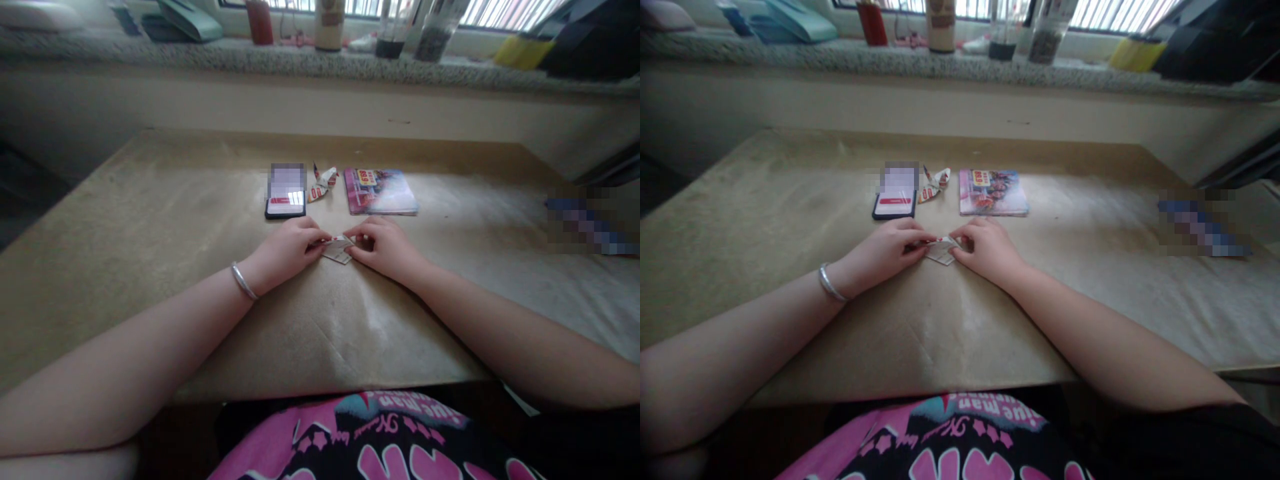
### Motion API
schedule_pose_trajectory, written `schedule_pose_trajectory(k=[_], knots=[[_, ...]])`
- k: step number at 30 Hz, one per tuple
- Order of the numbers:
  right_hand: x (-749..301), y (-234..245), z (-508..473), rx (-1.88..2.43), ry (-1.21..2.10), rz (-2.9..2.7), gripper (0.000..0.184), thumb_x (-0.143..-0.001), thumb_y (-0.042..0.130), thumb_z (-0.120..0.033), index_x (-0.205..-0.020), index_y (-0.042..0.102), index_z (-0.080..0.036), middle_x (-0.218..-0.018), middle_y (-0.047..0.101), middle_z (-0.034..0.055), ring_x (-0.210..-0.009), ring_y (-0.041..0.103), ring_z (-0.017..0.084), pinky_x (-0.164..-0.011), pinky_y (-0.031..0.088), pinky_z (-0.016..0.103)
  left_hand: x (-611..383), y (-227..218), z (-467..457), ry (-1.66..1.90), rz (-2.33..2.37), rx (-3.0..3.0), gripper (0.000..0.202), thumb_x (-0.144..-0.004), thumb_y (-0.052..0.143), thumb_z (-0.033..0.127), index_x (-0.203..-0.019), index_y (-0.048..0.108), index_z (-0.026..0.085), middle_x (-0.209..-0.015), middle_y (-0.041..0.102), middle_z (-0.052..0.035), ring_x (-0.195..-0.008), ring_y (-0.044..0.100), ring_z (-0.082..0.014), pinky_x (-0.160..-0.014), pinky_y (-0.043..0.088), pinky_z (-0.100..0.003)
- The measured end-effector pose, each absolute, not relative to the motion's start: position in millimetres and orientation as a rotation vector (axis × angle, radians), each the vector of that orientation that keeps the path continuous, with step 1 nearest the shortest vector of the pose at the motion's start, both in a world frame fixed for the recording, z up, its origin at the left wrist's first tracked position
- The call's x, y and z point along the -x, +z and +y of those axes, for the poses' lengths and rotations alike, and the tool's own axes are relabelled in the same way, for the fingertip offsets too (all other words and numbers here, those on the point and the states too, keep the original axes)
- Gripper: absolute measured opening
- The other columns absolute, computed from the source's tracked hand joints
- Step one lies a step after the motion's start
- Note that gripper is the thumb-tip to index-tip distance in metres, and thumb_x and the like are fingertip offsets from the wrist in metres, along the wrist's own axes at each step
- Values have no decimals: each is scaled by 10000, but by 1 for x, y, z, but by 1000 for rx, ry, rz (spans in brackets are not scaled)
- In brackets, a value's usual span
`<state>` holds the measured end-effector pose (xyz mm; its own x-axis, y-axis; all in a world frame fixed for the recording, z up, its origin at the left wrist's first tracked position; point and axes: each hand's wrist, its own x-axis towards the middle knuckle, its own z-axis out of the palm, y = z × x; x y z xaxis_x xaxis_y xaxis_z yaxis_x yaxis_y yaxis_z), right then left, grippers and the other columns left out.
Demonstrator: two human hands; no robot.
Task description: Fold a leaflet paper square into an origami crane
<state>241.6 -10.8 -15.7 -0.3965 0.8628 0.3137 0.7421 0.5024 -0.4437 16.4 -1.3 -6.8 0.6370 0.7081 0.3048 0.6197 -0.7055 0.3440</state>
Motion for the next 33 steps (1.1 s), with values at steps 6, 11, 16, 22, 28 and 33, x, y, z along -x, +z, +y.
schedule_pose_trajectory(k=[6, 11, 16, 22, 28, 33], knots=[[-239, -15, -13, 1261, 403, -2181, 177, -746, 675, -233, -919, 661, -197, -829, 642, 33, -745, 558, 173, -686, 454, 313, -19, -5, -3, 676, 1111, -2663, 190, -829, 575, 158, -977, 695, 154, -863, 628, -49, -785, 573, -146, -771, 495, -277], [-237, -12, -17, 1246, 415, -2229, 65, -762, 627, -174, -822, 638, -198, -726, 617, 6, -682, 545, 149, -629, 431, 273, -19, -3, -4, 687, 1089, -2686, 94, -828, 585, 160, -861, 672, 148, -861, 612, -46, -766, 557, -142, -737, 475, -263], [-236, -11, -17, 1148, 289, -2346, 109, -827, 610, -224, -872, 705, -198, -760, 651, 32, -746, 573, 166, -697, 445, 290, -19, -4, -3, 648, 1043, -2718, 82, -849, 603, 185, -828, 678, 159, -814, 626, -35, -779, 559, -155, -740, 459, -276], [-233, -12, -17, 1187, 236, -2369, 155, -865, 590, -262, -818, 711, -177, -798, 643, 57, -749, 568, 166, -690, 434, 284, -23, -2, -3, 611, 1135, -2617, 89, -831, 628, 183, -771, 686, 150, -794, 629, -32, -756, 566, -145, -724, 460, -263], [-237, -6, -18, 1348, 224, -2393, 130, -836, 606, -260, -767, 671, -170, -782, 621, 52, -742, 553, 171, -683, 412, 285, -20, 4, -4, 498, 1213, -2617, 119, -832, 593, 183, -815, 706, 151, -805, 645, -37, -757, 575, -149, -710, 459, -259], [-243, -1, -19, 1407, 226, -2437, 120, -818, 573, -238, -775, 669, -180, -809, 638, 53, -788, 573, 187, -703, 411, 289, -13, 11, -8, 369, 1303, -2680, 167, -859, 564, 235, -851, 714, 162, -864, 665, -54, -796, 590, -177, -719, 458, -282]])
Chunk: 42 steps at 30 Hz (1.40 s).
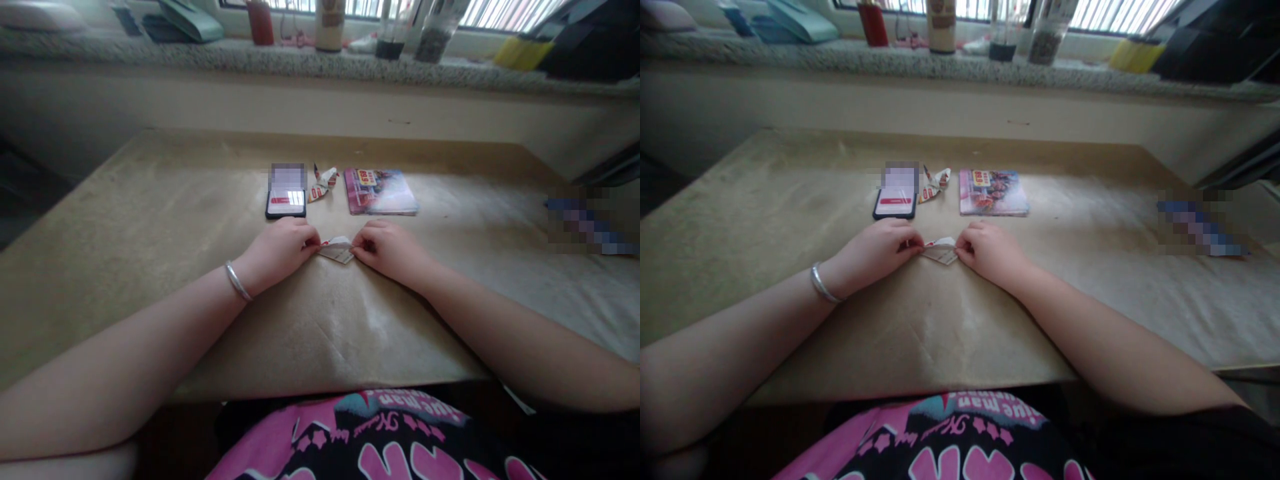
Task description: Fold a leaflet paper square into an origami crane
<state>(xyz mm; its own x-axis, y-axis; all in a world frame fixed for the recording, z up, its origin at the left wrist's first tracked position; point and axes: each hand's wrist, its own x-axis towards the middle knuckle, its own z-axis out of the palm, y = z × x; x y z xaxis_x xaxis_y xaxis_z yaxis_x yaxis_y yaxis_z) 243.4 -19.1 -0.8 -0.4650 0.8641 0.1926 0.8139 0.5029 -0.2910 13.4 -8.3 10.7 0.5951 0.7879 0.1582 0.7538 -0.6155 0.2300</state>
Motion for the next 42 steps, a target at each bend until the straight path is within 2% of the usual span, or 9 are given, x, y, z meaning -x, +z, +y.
schedule_pose_trajectory(k=[13, 19, 24, 26, 30, 34, 42], knots=[[-248, 3, -20, 1464, 122, -2508, 130, -793, 552, -239, -768, 669, -188, -792, 651, 59, -784, 581, 193, -667, 389, 286, -11, 15, -14, 145, 1464, -2941, 244, -923, 488, 301, -828, 670, 170, -885, 676, -56, -786, 617, -215, -638, 425, -308], [-250, 4, -14, 1521, 343, -2506, 76, -749, 562, -199, -742, 637, -186, -716, 629, 31, -640, 523, 148, -592, 356, 265, -12, 14, -15, 138, 1448, -2994, 247, -933, 476, 293, -835, 660, 160, -901, 670, -61, -801, 620, -219, -636, 428, -309], [-256, 1, -14, 1454, 481, -2389, 39, -721, 558, -165, -707, 591, -182, -687, 586, 14, -620, 499, 132, -586, 357, 254, -11, 12, -13, 153, 1429, -3006, 212, -918, 497, 260, -834, 659, 155, -901, 671, -61, -805, 621, -214, -640, 430, -304], [-256, -2, -15, 1404, 528, -2238, 48, -740, 544, -167, -738, 591, -176, -705, 579, 14, -619, 493, 126, -587, 370, 250, -11, 12, -13, 144, 1426, -3012, 215, -918, 490, 251, -836, 661, 150, -901, 673, -65, -802, 622, -216, -636, 429, -306], [-249, -7, -16, 1310, 506, -2199, 117, -793, 600, -284, -841, 631, -182, -803, 587, 23, -648, 493, 124, -611, 385, 257, -11, 13, -13, 134, 1418, -3023, 201, -913, 496, 242, -843, 664, 157, -891, 674, -58, -796, 623, -217, -634, 432, -309], [-243, -9, -16, 1330, 443, -2322, 108, -808, 604, -260, -734, 607, -182, -788, 573, 25, -695, 512, 136, -630, 379, 260, -12, 16, -15, 129, 1434, -3011, 222, -925, 490, 269, -846, 664, 156, -895, 676, -57, -793, 624, -212, -639, 441, -306], [-250, -4, -15, 1454, 458, -2346, 120, -821, 605, -270, -754, 635, -174, -783, 593, 33, -681, 529, 139, -619, 385, 261, -9, 14, -15, 83, 1409, -3101, 242, -933, 469, 265, -837, 652, 139, -863, 667, -79, -788, 619, -226, -626, 448, -316]])
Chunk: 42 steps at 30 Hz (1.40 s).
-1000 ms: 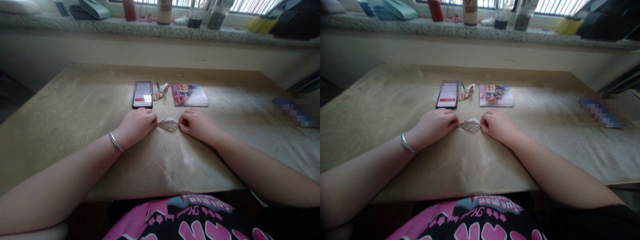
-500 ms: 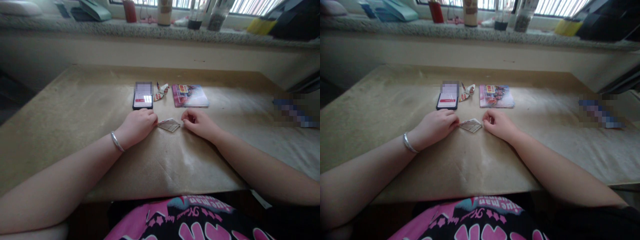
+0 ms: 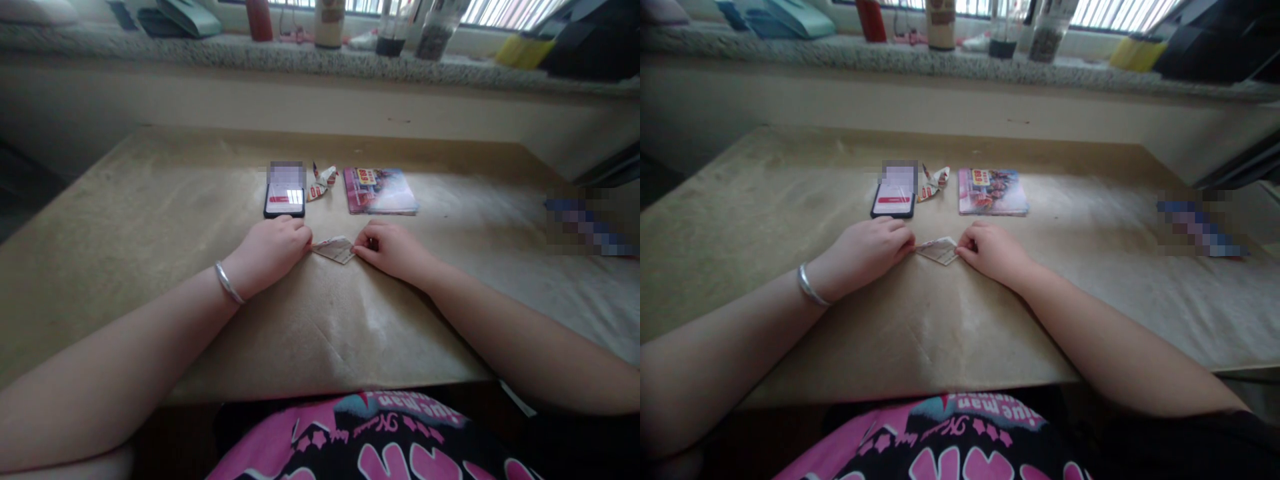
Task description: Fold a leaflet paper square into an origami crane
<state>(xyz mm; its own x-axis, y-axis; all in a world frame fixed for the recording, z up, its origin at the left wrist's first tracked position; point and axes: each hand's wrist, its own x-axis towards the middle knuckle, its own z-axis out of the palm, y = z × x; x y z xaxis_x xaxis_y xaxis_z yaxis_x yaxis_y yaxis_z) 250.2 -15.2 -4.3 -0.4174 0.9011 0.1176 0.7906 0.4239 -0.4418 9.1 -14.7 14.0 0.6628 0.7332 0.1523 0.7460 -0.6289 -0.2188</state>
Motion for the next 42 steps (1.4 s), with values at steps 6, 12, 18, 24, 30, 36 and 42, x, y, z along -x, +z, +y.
schedule_pose_trajectory(k=[6, 12, 18, 24, 30, 36, 42], knots=[[-250, -4, -17, 1404, 418, -2376, 102, -823, 587, -252, -774, 628, -173, -806, 586, 40, -703, 531, 144, -641, 397, 266, -4, 18, -12, -10, -1174, 2678, 224, -913, 436, 228, -815, 623, 151, -873, 649, -82, -788, 606, -219, -646, 453, -316], [-251, -6, -17, 1329, 450, -2320, 98, -814, 582, -249, -763, 619, -174, -820, 581, 40, -705, 523, 139, -648, 397, 264, -7, 16, -17, -373, -1279, 2852, 168, -791, 517, 179, -950, 547, 136, -977, 600, -98, -886, 577, -205, -802, 493, -322], [-250, -6, -17, 1389, 875, -2076, 193, -811, 561, -347, -810, 647, -174, -697, 593, 4, -626, 498, 135, -593, 382, 263, -13, 7, -17, -740, -1088, 3050, 204, -818, 549, 159, -1017, 506, 163, -1057, 568, -79, -945, 556, -167, -858, 495, -296], [-249, -3, -15, 1425, 1009, -1982, 266, -818, 530, -404, -700, 600, -176, -651, 581, -7, -633, 500, 133, -609, 379, 268, -17, 8, -16, -1051, -1194, 3077, 63, -863, 541, 199, -892, 588, 169, -1140, 548, -86, -949, 563, -133, -802, 522, -250], [-243, -7, -15, 1294, 1062, -1830, 242, -830, 541, -387, -942, 598, -180, -750, 662, 14, -666, 572, 138, -635, 440, 268, -19, 8, -13, -1073, -1543, 3004, 171, -867, 544, 274, -852, 659, 148, -887, 642, -51, -842, 584, -150, -739, 479, -269], [-242, -10, -15, 1316, 785, -2001, 192, -805, 595, -310, -924, 672, -181, -793, 652, 26, -611, 516, 114, -581, 417, 255, -16, 5, -7, -970, -1574, 2948, 203, -864, 546, 290, -821, 690, 153, -882, 680, -51, -852, 595, -166, -823, 457, -306], [-241, -13, -12, 1222, 456, -2109, 125, -800, 617, -265, -865, 686, -183, -953, 635, 80, -821, 589, 174, -735, 484, 310, -18, 5, -7, -792, -1522, 2880, 191, -847, 565, 295, -864, 694, 155, -884, 680, -59, -851, 581, -188, -797, 429, -316]])
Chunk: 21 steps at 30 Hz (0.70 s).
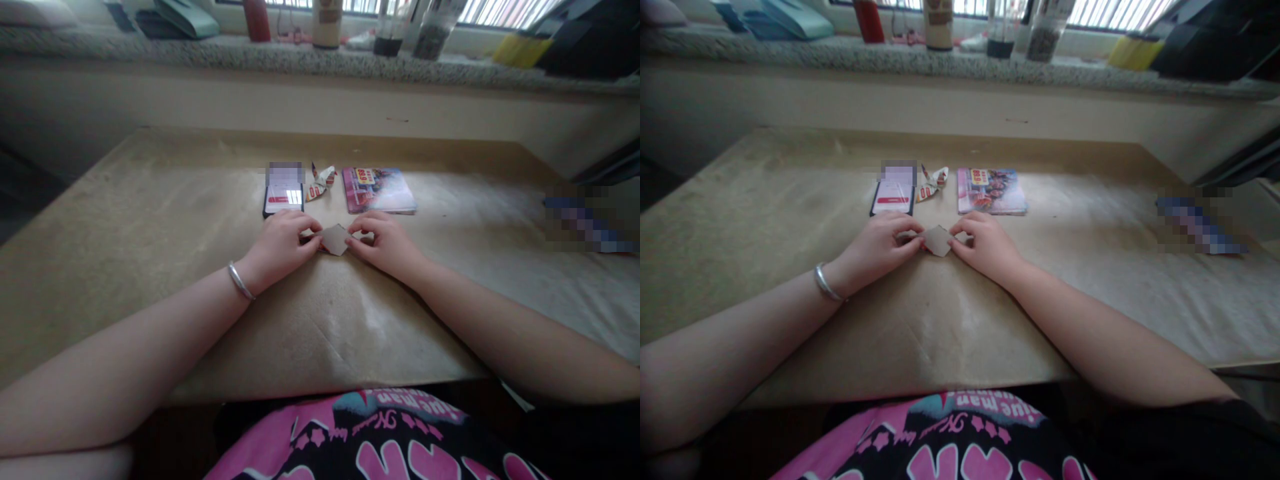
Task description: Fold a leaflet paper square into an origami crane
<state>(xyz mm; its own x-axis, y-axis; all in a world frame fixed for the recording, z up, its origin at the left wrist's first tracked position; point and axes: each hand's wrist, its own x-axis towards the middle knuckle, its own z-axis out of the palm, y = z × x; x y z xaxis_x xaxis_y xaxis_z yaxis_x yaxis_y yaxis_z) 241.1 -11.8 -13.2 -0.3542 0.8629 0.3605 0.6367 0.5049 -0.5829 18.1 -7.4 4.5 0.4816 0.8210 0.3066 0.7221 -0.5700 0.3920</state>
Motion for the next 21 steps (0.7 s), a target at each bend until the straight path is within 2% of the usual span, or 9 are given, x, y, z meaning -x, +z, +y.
schedule_pose_trajectory(k=[4, 8, 13, 16, 21], knots=[[-240, -12, -11, 1237, 314, -2172, 94, -801, 627, -258, -833, 682, -189, -947, 653, 83, -925, 587, 213, -864, 459, 369, -22, 3, -9, 658, 1346, -2575, 189, -844, 585, 312, -912, 687, 168, -865, 675, -47, -835, 570, -188, -772, 410, -312], [-238, -12, -9, 1284, 294, -2189, 136, -827, 624, -318, -841, 683, -196, -928, 659, 77, -924, 575, 223, -850, 445, 369, -26, 0, -5, 640, 1379, -2531, 221, -849, 608, 375, -901, 685, 174, -835, 669, -41, -797, 567, -178, -729, 401, -299], [-237, -15, -6, 1243, 263, -2266, 116, -820, 638, -301, -818, 684, -194, -886, 655, 65, -883, 554, 210, -817, 429, 339, -29, -3, -2, 598, 1293, -2601, 127, -833, 626, 275, -839, 698, 170, -808, 661, -42, -773, 552, -169, -710, 401, -287], [-237, -15, -6, 1230, 236, -2308, 120, -835, 623, -286, -793, 691, -195, -831, 650, 56, -851, 543, 205, -794, 422, 330, -28, -3, -3, 605, 1256, -2664, 127, -841, 616, 258, -827, 708, 172, -791, 661, -44, -770, 544, -175, -712, 405, -290], [-240, -9, -8, 1179, 131, -2421, 167, -873, 583, -284, -802, 711, -204, -863, 670, 66, -894, 542, 216, -824, 421, 340, -24, -2, -3, 564, 1150, -2779, 139, -846, 582, 198, -817, 714, 167, -814, 660, -49, -793, 560, -175, -730, 424, -285]])
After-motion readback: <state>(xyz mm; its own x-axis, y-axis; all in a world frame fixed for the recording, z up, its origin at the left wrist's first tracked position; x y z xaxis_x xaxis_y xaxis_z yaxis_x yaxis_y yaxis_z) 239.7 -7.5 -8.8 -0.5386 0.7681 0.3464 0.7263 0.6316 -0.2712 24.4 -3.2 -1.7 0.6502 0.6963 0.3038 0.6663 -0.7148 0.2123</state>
